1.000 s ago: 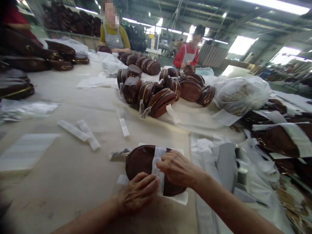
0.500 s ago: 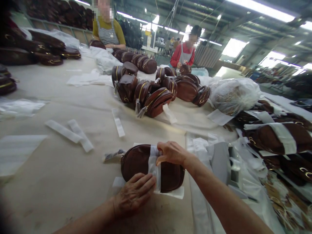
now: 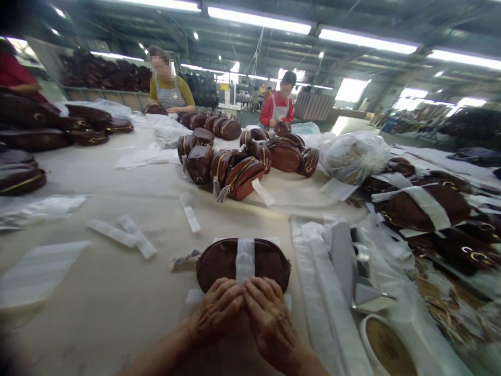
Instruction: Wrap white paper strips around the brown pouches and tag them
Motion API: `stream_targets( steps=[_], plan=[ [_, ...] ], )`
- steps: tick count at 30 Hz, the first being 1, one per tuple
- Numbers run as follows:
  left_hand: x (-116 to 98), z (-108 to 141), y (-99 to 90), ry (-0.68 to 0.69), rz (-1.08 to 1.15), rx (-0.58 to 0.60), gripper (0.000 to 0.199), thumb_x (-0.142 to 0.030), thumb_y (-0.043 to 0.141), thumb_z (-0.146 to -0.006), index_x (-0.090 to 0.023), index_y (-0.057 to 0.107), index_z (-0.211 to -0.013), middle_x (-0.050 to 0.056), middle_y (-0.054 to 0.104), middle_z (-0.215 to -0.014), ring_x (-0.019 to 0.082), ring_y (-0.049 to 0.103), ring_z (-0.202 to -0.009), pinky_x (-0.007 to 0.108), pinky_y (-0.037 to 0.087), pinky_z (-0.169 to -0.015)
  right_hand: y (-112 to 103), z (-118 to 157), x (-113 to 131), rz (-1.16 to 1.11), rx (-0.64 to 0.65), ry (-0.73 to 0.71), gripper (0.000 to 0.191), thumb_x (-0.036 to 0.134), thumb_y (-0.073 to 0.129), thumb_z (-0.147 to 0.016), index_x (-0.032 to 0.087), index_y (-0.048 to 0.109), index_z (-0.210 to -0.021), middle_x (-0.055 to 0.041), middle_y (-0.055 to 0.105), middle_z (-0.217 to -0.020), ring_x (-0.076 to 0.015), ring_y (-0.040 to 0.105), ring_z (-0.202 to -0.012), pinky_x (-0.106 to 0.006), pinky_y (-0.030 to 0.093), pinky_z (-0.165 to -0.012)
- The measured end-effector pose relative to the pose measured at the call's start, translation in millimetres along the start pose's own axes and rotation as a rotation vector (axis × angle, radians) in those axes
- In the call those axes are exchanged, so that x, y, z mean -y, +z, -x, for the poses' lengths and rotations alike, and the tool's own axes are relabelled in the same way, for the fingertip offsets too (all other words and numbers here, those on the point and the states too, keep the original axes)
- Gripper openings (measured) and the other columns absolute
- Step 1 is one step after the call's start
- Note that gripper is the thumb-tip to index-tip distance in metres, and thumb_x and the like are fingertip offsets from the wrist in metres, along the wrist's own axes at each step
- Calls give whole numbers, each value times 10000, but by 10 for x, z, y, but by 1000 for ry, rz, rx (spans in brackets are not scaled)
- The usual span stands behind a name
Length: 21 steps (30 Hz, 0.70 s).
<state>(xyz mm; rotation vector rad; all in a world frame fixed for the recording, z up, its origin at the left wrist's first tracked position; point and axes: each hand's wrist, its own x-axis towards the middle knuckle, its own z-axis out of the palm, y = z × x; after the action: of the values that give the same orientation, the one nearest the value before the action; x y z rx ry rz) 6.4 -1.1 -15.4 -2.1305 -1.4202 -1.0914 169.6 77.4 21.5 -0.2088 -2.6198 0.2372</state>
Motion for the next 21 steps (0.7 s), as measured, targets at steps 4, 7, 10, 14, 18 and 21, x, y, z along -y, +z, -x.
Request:
stream_targets(
  steps=[4, 7, 10, 14, 18, 21],
  plan=[
    [-45, -39, -89, -45, 40, 34, 185, -118, 367, -902, -141, 550, -891, 73, 609, -897, 171, 532, -899, 320, 438, -829, -186, 126, 100, -188, -43, 87, 168, 123, 472, -854, 203, 618, -831, -41, 680, -884, -190, 596, -961, -416, 408, -970],
    [-73, -2, -242, -165, 17, -14, 129, -194, 480, -872, -156, 555, -970, 84, 616, -986, 210, 528, -1007, 372, 422, -900, -238, 264, -27, -156, -277, 306, 131, 180, 493, -875, 208, 614, -916, -63, 664, -934, -185, 601, -944, -362, 482, -873],
    [-17, 107, -395, -509, -38, -205, 217, -298, 577, -823, -165, 566, -994, 97, 613, -1022, 251, 543, -1031, 419, 437, -899, -161, 377, -234, -93, -453, 649, 246, 337, 493, -873, 186, 590, -1041, -122, 637, -1046, -243, 593, -1001, -424, 497, -859],
    [171, 205, -468, -1219, 273, -211, 396, -507, 565, -761, -148, 586, -929, 98, 636, -920, 265, 613, -884, 407, 496, -786, 20, 323, -399, -242, -401, 919, 380, 444, 456, -854, 161, 579, -1077, -140, 654, -1030, -263, 635, -933, -411, 531, -768],
    [311, 200, -419, -1405, 410, -156, 474, -541, 563, -722, -124, 597, -944, 107, 656, -938, 261, 626, -919, 381, 487, -837, 150, 196, -425, -300, -404, 930, 388, 430, 485, -826, 148, 579, -1075, -134, 666, -1005, -250, 649, -899, -376, 535, -754],
    [339, 190, -404, -1396, 358, -126, 472, -524, 582, -707, -97, 596, -908, 111, 659, -856, 259, 646, -835, 382, 516, -773, 185, 191, -465, -243, -418, 944, 377, 431, 518, -792, 160, 572, -1048, -119, 663, -969, -244, 648, -865, -374, 532, -751]
  ],
)
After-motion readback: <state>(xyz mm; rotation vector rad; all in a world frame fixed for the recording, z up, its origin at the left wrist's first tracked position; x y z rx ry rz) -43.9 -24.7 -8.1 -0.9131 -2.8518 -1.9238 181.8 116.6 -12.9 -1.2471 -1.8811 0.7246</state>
